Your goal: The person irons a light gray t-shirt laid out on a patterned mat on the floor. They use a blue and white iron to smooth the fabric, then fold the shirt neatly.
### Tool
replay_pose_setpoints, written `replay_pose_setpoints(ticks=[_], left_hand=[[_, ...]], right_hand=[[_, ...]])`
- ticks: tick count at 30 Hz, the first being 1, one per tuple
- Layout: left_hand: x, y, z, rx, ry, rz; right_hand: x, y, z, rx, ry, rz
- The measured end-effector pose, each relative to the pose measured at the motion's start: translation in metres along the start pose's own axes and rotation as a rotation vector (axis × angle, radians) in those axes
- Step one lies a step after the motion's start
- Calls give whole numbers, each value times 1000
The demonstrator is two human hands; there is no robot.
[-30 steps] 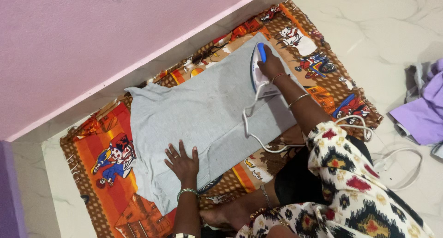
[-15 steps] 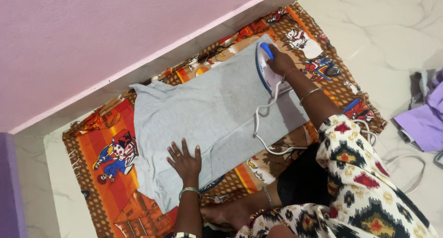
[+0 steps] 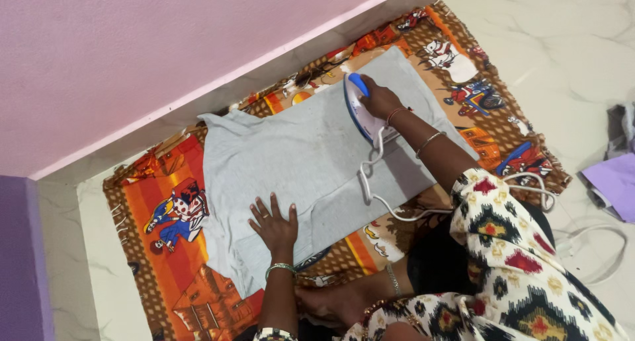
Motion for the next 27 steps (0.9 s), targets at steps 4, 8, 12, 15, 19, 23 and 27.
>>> replay_pose_setpoints(ticks=[4,8,12,15,19,23,27], left_hand=[[6,-2,2,2,-18,3],[1,2,-3,-47,14,-5],[5,1,-3,10,17,17],[6,-2,-3,-6,19,14],[5,1,-6,-33,33,12],[5,1,-4,-22,26,19],[4,-3,-2,-7,21,16]], right_hand=[[16,8,-1,37,6,16],[16,10,-5,14,-1,11],[16,14,-11,16,-18,-2],[14,17,-17,73,45,48],[12,5,-24,34,3,8],[20,-7,-32,13,-6,-35],[18,10,-41,65,7,4]])
Point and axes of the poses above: each hand's wrist, its own y-axis away from the middle knuckle, its own z-axis out of the back of the hand, x = y × z, the point moved 3 cm from there along -y, towards the middle knuckle, and after that the axes turned 12 degrees about -z, right-handed, at the moved point
